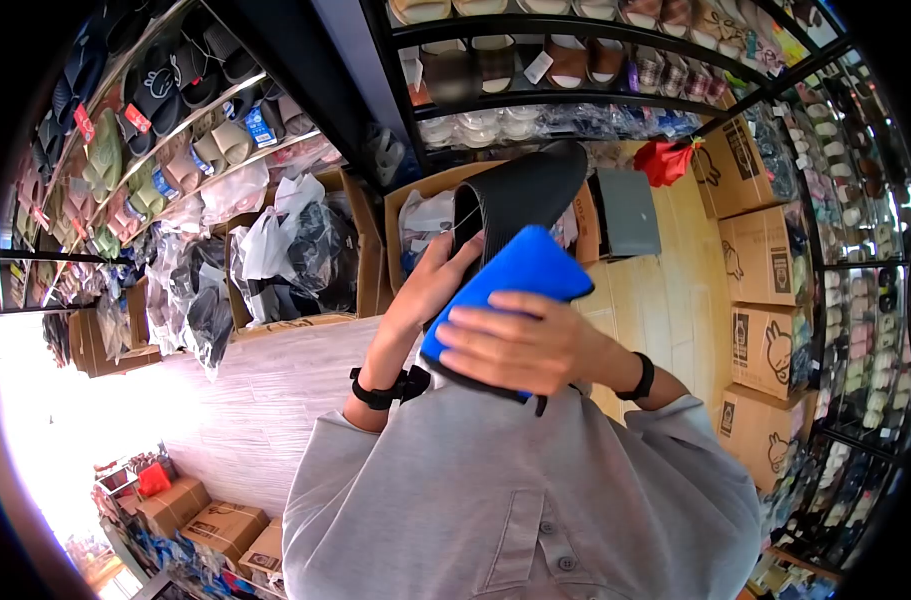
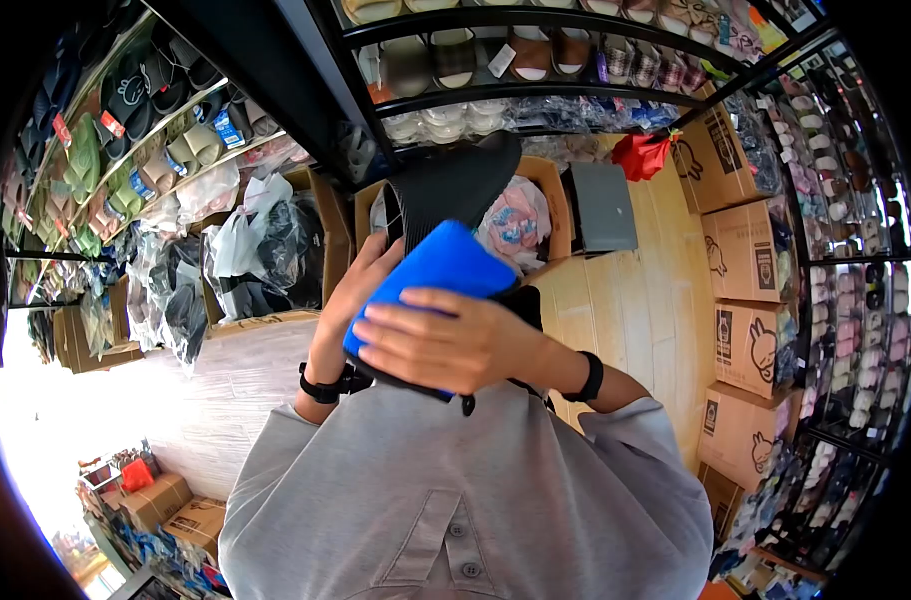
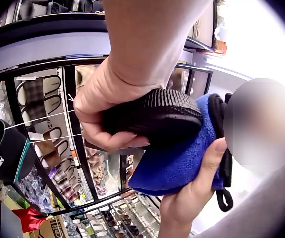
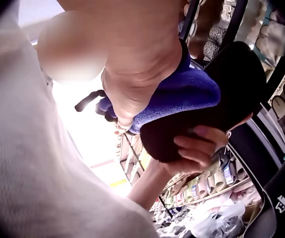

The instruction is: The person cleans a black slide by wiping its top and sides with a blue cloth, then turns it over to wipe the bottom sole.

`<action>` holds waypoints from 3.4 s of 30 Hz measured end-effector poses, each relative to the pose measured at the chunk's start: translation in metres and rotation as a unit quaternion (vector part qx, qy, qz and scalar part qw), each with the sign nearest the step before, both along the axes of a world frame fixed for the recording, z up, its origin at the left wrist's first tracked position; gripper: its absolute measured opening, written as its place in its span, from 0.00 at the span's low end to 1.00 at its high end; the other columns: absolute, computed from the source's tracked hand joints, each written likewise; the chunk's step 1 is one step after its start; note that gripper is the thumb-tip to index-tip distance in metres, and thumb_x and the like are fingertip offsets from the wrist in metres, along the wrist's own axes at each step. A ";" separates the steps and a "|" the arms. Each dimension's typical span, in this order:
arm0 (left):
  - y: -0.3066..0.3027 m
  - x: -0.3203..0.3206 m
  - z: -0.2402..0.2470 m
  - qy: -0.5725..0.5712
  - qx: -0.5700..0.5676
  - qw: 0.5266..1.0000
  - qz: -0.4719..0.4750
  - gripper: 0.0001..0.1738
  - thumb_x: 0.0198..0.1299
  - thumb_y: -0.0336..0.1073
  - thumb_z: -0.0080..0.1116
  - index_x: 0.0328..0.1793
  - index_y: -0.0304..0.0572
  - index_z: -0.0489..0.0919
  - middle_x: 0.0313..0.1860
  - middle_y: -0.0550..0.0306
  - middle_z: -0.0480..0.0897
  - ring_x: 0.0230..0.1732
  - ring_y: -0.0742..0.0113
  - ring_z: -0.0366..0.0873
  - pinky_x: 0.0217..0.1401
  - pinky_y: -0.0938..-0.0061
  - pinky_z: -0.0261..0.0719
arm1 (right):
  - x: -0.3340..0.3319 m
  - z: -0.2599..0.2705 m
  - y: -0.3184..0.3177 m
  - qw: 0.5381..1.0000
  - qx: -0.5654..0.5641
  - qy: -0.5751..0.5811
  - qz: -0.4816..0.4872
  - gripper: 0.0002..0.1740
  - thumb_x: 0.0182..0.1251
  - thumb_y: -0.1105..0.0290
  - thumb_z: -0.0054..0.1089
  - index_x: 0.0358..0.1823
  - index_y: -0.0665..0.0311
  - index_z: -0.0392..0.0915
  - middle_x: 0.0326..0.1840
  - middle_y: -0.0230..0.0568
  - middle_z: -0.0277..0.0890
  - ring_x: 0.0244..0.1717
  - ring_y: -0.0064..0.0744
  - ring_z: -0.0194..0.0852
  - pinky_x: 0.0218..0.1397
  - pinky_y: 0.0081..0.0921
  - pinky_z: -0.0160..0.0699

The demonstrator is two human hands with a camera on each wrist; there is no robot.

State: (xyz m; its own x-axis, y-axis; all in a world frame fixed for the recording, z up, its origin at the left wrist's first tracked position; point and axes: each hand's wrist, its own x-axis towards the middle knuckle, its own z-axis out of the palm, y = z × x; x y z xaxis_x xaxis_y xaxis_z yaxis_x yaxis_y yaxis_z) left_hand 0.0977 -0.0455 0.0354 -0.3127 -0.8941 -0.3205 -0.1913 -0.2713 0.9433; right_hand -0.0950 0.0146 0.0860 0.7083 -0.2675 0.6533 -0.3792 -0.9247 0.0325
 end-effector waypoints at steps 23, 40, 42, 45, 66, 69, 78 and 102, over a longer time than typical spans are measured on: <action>0.002 -0.007 0.002 0.124 -0.025 0.991 0.049 0.22 0.85 0.46 0.54 0.60 0.30 0.84 0.48 0.53 0.89 0.47 0.74 0.84 0.50 0.74 0.82 | -0.042 0.009 -0.032 0.994 -0.009 -0.025 -0.104 0.18 0.75 0.65 0.64 0.64 0.53 0.88 0.70 0.33 0.86 0.73 0.37 0.82 0.77 0.44 0.76; 0.000 -0.004 -0.001 0.111 -0.022 0.991 0.065 0.24 0.84 0.49 0.57 0.60 0.30 0.84 0.49 0.52 0.87 0.51 0.74 0.81 0.55 0.73 0.80 | -0.024 0.002 -0.027 0.995 0.032 -0.039 -0.087 0.18 0.75 0.66 0.63 0.62 0.56 0.88 0.69 0.34 0.87 0.72 0.36 0.83 0.75 0.41 0.78; -0.010 0.004 -0.011 0.111 0.028 0.993 0.006 0.24 0.84 0.49 0.57 0.59 0.30 0.85 0.46 0.54 0.88 0.47 0.76 0.82 0.51 0.75 0.81 | -0.035 0.011 -0.040 0.986 0.048 -0.049 -0.153 0.20 0.71 0.64 0.70 0.63 0.56 0.88 0.68 0.35 0.87 0.71 0.39 0.83 0.74 0.44 0.78; -0.009 0.003 0.005 0.082 0.044 0.995 -0.026 0.24 0.84 0.49 0.57 0.55 0.30 0.86 0.36 0.59 0.88 0.34 0.78 0.82 0.40 0.78 0.80 | -0.048 0.021 -0.057 0.964 0.044 -0.090 -0.247 0.27 0.62 0.62 0.80 0.63 0.58 0.88 0.67 0.36 0.88 0.69 0.42 0.84 0.73 0.47 0.78; -0.014 0.002 0.002 0.052 -0.015 0.998 -0.015 0.22 0.84 0.46 0.57 0.53 0.28 0.84 0.38 0.62 0.87 0.37 0.80 0.80 0.42 0.77 0.80 | -0.047 0.015 -0.062 0.964 0.013 -0.104 -0.246 0.27 0.63 0.61 0.79 0.63 0.60 0.89 0.67 0.38 0.88 0.69 0.43 0.84 0.71 0.46 0.81; -0.018 0.000 -0.003 0.126 0.038 0.991 -0.009 0.24 0.83 0.48 0.59 0.54 0.28 0.84 0.42 0.57 0.87 0.42 0.76 0.81 0.47 0.74 0.80 | -0.029 0.007 -0.040 0.982 0.038 -0.065 -0.171 0.21 0.69 0.65 0.71 0.63 0.60 0.89 0.68 0.40 0.87 0.69 0.41 0.84 0.71 0.43 0.82; -0.022 0.000 -0.005 -0.010 -0.062 0.998 0.019 0.29 0.80 0.53 0.64 0.42 0.26 0.82 0.35 0.52 0.86 0.38 0.73 0.82 0.40 0.71 0.78 | -0.044 0.013 -0.039 0.987 0.017 -0.017 -0.156 0.19 0.70 0.64 0.70 0.60 0.57 0.90 0.67 0.36 0.88 0.70 0.38 0.84 0.73 0.42 0.79; -0.012 -0.002 -0.008 -0.037 -0.082 0.995 0.047 0.33 0.77 0.58 0.66 0.39 0.27 0.79 0.32 0.50 0.80 0.37 0.68 0.74 0.45 0.65 0.77 | -0.030 0.007 -0.027 0.985 0.052 -0.053 -0.155 0.20 0.73 0.64 0.67 0.63 0.56 0.89 0.70 0.35 0.86 0.72 0.38 0.82 0.74 0.43 0.77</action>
State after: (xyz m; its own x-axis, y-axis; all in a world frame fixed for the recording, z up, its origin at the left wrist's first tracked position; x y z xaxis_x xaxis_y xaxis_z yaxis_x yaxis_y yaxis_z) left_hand 0.0954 -0.0572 0.0271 -0.2059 -0.9606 -0.1868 -0.2428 -0.1348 0.9607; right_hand -0.1251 -0.0119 0.0933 0.5107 -0.5299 0.6771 -0.6407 -0.7597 -0.1112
